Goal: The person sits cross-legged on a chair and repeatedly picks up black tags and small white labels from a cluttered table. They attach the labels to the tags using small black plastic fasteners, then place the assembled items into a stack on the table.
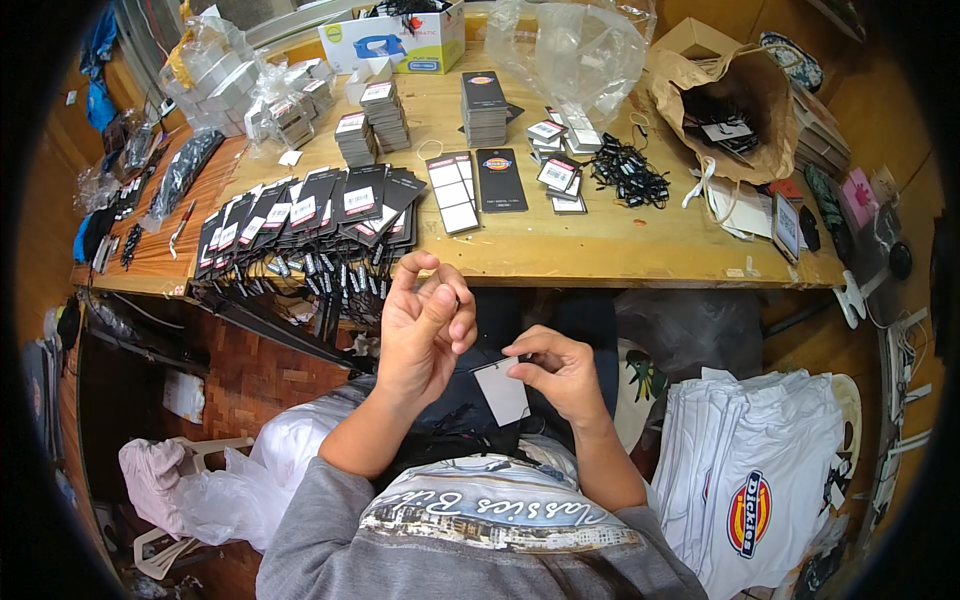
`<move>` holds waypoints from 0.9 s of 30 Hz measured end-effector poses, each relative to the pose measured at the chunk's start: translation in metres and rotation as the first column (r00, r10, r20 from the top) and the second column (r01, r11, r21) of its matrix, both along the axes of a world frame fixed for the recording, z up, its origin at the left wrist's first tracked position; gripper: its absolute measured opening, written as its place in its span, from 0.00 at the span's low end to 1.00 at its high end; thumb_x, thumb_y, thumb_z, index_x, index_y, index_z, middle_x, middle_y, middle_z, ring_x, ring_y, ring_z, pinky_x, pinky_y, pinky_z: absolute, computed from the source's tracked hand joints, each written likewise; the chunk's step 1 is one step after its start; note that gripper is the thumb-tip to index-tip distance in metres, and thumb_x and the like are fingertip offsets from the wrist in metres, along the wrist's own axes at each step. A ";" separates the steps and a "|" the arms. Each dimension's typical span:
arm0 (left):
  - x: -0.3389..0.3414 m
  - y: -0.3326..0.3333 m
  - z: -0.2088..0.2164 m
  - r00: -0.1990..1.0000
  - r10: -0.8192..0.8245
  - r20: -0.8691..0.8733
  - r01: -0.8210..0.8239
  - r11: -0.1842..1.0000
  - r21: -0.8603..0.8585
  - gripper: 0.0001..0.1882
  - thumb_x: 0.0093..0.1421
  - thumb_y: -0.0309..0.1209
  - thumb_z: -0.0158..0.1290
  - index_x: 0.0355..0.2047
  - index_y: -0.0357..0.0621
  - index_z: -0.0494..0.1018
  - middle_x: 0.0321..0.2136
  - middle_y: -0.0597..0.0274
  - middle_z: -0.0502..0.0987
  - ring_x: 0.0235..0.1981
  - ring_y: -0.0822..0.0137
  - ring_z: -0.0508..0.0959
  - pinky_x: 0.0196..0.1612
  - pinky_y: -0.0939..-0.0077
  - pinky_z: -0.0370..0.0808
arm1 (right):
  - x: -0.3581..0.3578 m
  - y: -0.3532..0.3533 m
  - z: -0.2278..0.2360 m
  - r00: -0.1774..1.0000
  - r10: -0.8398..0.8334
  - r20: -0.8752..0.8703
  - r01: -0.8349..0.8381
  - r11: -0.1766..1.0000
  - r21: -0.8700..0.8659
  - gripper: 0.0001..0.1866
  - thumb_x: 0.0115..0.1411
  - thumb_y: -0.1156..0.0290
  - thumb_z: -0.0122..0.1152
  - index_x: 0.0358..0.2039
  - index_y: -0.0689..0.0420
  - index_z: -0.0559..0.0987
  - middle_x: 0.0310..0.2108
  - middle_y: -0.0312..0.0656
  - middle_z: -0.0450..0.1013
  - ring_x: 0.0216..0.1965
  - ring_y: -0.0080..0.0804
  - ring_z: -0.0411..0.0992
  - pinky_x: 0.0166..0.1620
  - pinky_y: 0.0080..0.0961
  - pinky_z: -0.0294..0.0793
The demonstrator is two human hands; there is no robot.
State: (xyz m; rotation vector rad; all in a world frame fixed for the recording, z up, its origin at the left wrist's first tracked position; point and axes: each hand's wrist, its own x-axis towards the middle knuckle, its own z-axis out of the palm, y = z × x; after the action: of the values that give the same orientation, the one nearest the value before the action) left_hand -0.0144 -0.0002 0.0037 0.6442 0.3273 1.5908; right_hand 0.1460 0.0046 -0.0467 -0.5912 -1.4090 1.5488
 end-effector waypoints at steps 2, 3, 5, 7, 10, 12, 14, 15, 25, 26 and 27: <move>-0.001 0.001 -0.001 1.000 0.003 -0.009 -0.003 1.000 0.002 0.17 0.52 0.24 0.48 0.40 0.46 0.57 0.24 0.58 0.68 0.18 0.73 0.66 0.19 0.85 0.64 | 0.005 0.000 0.002 0.999 -0.022 -0.048 0.019 0.999 -0.048 0.10 0.42 0.83 0.59 0.29 0.64 0.75 0.28 0.37 0.68 0.28 0.18 0.65 0.30 0.10 0.64; -0.001 0.002 -0.003 1.000 -0.005 -0.014 0.005 1.000 -0.004 0.17 0.51 0.24 0.49 0.40 0.45 0.57 0.24 0.57 0.68 0.19 0.73 0.67 0.20 0.84 0.65 | 0.008 0.001 0.003 0.997 -0.030 -0.067 0.027 0.999 -0.044 0.09 0.42 0.83 0.59 0.28 0.64 0.75 0.28 0.37 0.68 0.28 0.18 0.65 0.30 0.11 0.64; -0.002 0.004 -0.007 1.000 -0.020 -0.023 0.020 1.000 -0.013 0.17 0.50 0.23 0.50 0.40 0.43 0.58 0.24 0.56 0.70 0.20 0.72 0.68 0.21 0.84 0.67 | 0.013 0.002 0.007 0.994 -0.044 -0.103 0.041 0.999 -0.035 0.08 0.42 0.82 0.59 0.28 0.65 0.75 0.28 0.38 0.68 0.27 0.19 0.65 0.29 0.11 0.64; -0.003 0.005 -0.011 0.998 -0.063 -0.012 0.062 0.997 -0.044 0.14 0.49 0.23 0.51 0.37 0.40 0.61 0.24 0.55 0.71 0.21 0.71 0.70 0.23 0.83 0.68 | 0.019 0.003 0.005 0.987 -0.040 -0.156 0.032 0.998 -0.053 0.06 0.44 0.82 0.57 0.27 0.66 0.75 0.28 0.40 0.69 0.27 0.21 0.66 0.30 0.14 0.67; -0.002 0.005 -0.014 0.992 -0.103 -0.068 0.097 0.991 -0.090 0.10 0.48 0.25 0.53 0.31 0.40 0.66 0.23 0.58 0.71 0.20 0.72 0.69 0.24 0.85 0.67 | 0.023 0.002 0.012 0.977 -0.019 -0.211 -0.008 0.992 -0.128 0.06 0.46 0.83 0.55 0.27 0.66 0.75 0.28 0.42 0.69 0.26 0.25 0.67 0.31 0.16 0.68; 0.000 0.005 -0.016 0.986 -0.127 -0.112 0.116 0.989 -0.095 0.06 0.48 0.25 0.53 0.27 0.40 0.69 0.23 0.59 0.71 0.22 0.71 0.70 0.25 0.84 0.67 | 0.022 0.001 0.014 0.974 -0.072 -0.217 0.049 0.993 -0.108 0.05 0.45 0.84 0.54 0.26 0.66 0.75 0.27 0.42 0.69 0.26 0.24 0.68 0.31 0.16 0.69; 0.003 0.002 -0.012 0.969 -0.074 -0.237 0.044 0.991 -0.129 0.06 0.49 0.25 0.52 0.28 0.39 0.69 0.24 0.58 0.71 0.23 0.70 0.71 0.26 0.82 0.68 | 0.022 0.000 0.017 0.971 -0.096 -0.220 0.074 0.992 -0.104 0.06 0.45 0.84 0.54 0.26 0.65 0.75 0.26 0.42 0.69 0.25 0.24 0.68 0.30 0.15 0.70; 0.006 0.001 -0.011 0.953 -0.050 -0.299 0.007 0.990 -0.143 0.06 0.49 0.25 0.52 0.28 0.39 0.69 0.24 0.58 0.71 0.24 0.69 0.72 0.26 0.81 0.69 | 0.022 0.000 0.019 0.971 -0.094 -0.220 0.072 0.992 -0.108 0.06 0.45 0.84 0.54 0.27 0.65 0.74 0.26 0.42 0.69 0.25 0.24 0.68 0.30 0.15 0.70; 0.010 0.001 -0.013 0.899 -0.193 -0.392 0.138 0.977 -0.165 0.06 0.49 0.21 0.51 0.29 0.34 0.68 0.24 0.57 0.72 0.22 0.74 0.72 0.28 0.85 0.69 | 0.028 -0.005 0.023 0.966 -0.191 -0.176 0.170 0.977 -0.127 0.06 0.47 0.82 0.54 0.28 0.65 0.72 0.21 0.41 0.69 0.21 0.23 0.69 0.26 0.14 0.70; 0.013 0.001 -0.014 0.880 -0.186 -0.437 0.128 0.979 -0.159 0.05 0.48 0.21 0.51 0.28 0.34 0.68 0.24 0.57 0.73 0.21 0.74 0.71 0.27 0.85 0.69 | 0.026 -0.006 0.025 0.957 -0.236 -0.169 0.223 0.970 -0.092 0.05 0.47 0.82 0.54 0.28 0.65 0.72 0.22 0.40 0.69 0.21 0.22 0.69 0.26 0.14 0.70; 0.015 0.000 -0.014 0.859 -0.178 -0.481 0.119 0.981 -0.152 0.05 0.48 0.21 0.51 0.26 0.35 0.69 0.24 0.56 0.73 0.20 0.73 0.71 0.26 0.85 0.69 | 0.023 -0.007 0.027 0.946 -0.281 -0.164 0.276 0.960 -0.056 0.05 0.48 0.82 0.54 0.28 0.65 0.72 0.22 0.40 0.69 0.22 0.22 0.69 0.26 0.14 0.70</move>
State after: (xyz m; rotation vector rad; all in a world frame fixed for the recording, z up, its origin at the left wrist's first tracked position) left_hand 0.0005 0.0002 -0.0101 0.9603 0.7282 1.2299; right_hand 0.1686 -0.0020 -0.0196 -0.6322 -1.1207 1.3626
